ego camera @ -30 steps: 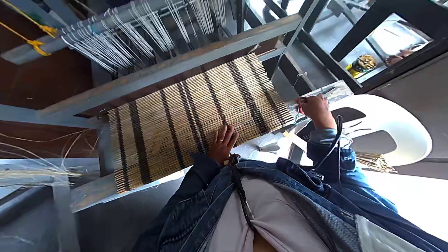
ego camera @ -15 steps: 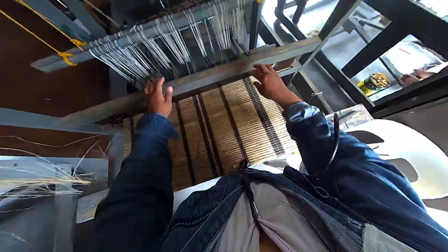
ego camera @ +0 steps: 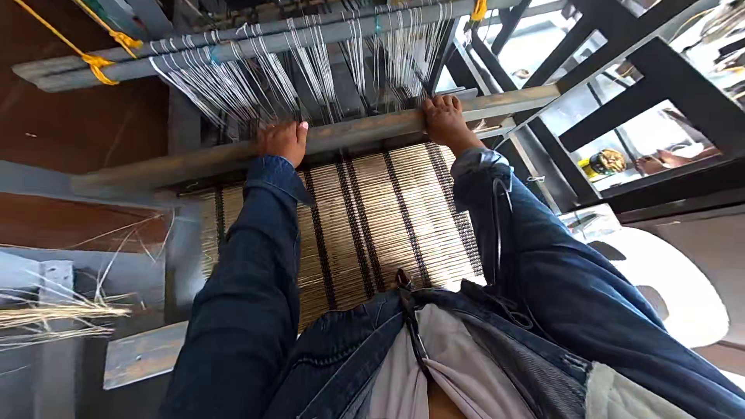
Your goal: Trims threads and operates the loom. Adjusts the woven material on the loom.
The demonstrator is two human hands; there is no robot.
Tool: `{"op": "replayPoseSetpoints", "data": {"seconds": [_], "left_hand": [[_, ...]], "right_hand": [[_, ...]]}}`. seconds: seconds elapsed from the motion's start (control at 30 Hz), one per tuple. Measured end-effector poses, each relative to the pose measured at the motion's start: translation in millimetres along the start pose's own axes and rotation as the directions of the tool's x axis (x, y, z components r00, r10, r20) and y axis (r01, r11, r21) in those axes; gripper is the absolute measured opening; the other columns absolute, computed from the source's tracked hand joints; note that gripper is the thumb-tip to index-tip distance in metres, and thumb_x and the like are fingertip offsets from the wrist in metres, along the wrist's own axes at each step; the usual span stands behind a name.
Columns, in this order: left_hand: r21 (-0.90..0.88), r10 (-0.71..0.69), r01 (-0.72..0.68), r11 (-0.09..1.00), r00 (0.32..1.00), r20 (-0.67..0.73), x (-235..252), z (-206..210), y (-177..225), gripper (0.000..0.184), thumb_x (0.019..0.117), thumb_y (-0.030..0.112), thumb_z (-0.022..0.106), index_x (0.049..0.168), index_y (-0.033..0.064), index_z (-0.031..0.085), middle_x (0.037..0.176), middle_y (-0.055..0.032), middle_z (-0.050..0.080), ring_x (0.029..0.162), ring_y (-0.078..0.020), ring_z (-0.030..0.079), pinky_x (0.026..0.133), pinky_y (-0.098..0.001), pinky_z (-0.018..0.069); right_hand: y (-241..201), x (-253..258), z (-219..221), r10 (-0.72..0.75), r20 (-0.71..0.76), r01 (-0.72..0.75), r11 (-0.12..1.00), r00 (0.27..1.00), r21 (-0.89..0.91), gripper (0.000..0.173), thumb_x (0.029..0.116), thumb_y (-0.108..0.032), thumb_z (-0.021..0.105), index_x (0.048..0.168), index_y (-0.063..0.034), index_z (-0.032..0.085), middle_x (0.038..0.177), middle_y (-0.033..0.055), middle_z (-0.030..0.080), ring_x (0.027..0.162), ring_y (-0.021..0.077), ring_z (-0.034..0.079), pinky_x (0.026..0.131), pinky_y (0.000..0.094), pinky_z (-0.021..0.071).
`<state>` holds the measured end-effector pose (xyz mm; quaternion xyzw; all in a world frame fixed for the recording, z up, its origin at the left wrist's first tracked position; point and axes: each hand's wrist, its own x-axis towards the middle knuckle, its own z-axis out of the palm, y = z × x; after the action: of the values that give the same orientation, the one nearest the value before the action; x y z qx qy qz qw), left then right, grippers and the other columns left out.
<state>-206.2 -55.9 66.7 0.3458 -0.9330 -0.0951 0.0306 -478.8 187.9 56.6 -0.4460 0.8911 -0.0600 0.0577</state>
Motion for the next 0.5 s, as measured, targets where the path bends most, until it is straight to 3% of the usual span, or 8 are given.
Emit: {"op": "replayPoseSetpoints", "data": {"seconds": [0.1,0.23,0.3,0.37,0.43,0.5], "left_hand": [[-0.01,-0.061,0.061,0.998,0.998,0.0,-24,7,5,0.066,0.1113,0.048,0.025,0.131,-0.0027,0.062,0.136,-0.0292,0.061,0.137,-0.0465,0.05,0.114,-0.069,0.0284],[0.011,-0.1,0.1,0.995,0.995,-0.013,-30,7,17,0.068,0.111,0.05,0.023,0.131,-0.0019,0.062,0.133,-0.0311,0.062,0.134,-0.0486,0.052,0.112,-0.0697,0.03],[0.028,-0.074,0.075,0.997,0.996,-0.051,-27,7,14,0.069,0.1107,0.051,0.024,0.132,-0.0037,0.062,0.133,-0.0336,0.061,0.134,-0.0513,0.051,0.113,-0.0714,0.0298],[0.078,-0.063,0.066,0.995,0.997,-0.038,-25,9,14,0.072,0.1108,0.051,0.021,0.134,-0.0057,0.059,0.135,-0.036,0.058,0.136,-0.0546,0.047,0.113,-0.0736,0.0279],[0.111,-0.034,0.037,0.993,0.999,-0.028,-22,12,15,0.073,0.111,0.05,0.019,0.138,-0.007,0.055,0.141,-0.0373,0.053,0.141,-0.0558,0.04,0.114,-0.0744,0.0236],[0.115,0.062,-0.059,0.992,0.998,-0.02,-24,8,15,0.065,0.1127,0.042,0.021,0.143,-0.0087,0.05,0.145,-0.0402,0.047,0.144,-0.0594,0.032,0.116,-0.0754,0.0196]], "right_hand": [[-2,-25,5,-0.011,0.002,0.011,0.999,1.0,0.053,0.064,0.0818,-0.013,0.083,0.139,0.001,0.056,0.146,0.032,0.049,0.14,0.051,0.041,0.116,0.0706,0.0243],[1,-34,8,-0.014,-0.046,0.021,0.987,0.999,0.16,0.067,0.0826,-0.016,0.082,0.143,-0.0035,0.055,0.146,0.0313,0.048,0.142,0.0503,0.039,0.118,0.069,0.0226],[1,-64,10,-0.051,-0.164,0.102,0.942,0.985,0.319,0.072,0.084,-0.016,0.082,0.15,-0.0126,0.052,0.15,0.0269,0.047,0.143,0.0484,0.038,0.117,0.0642,0.0328],[7,-129,30,-0.132,-0.21,0.218,0.856,0.969,0.468,0.067,0.088,-0.01,0.077,0.15,-0.0124,0.053,0.149,0.0225,0.049,0.14,0.0434,0.043,0.115,0.0554,0.0408],[29,-202,64,-0.183,-0.262,0.306,0.759,0.948,0.575,0.04,0.0918,-0.003,0.07,0.132,-0.0044,0.068,0.137,0.0215,0.06,0.133,0.0392,0.052,0.112,0.0496,0.045],[62,-262,100,-0.119,-0.322,0.3,0.742,0.939,0.6,0.023,0.0954,0.0,0.061,0.113,0.0004,0.076,0.124,0.0219,0.067,0.124,0.0392,0.059,0.108,0.0502,0.0475]]}}
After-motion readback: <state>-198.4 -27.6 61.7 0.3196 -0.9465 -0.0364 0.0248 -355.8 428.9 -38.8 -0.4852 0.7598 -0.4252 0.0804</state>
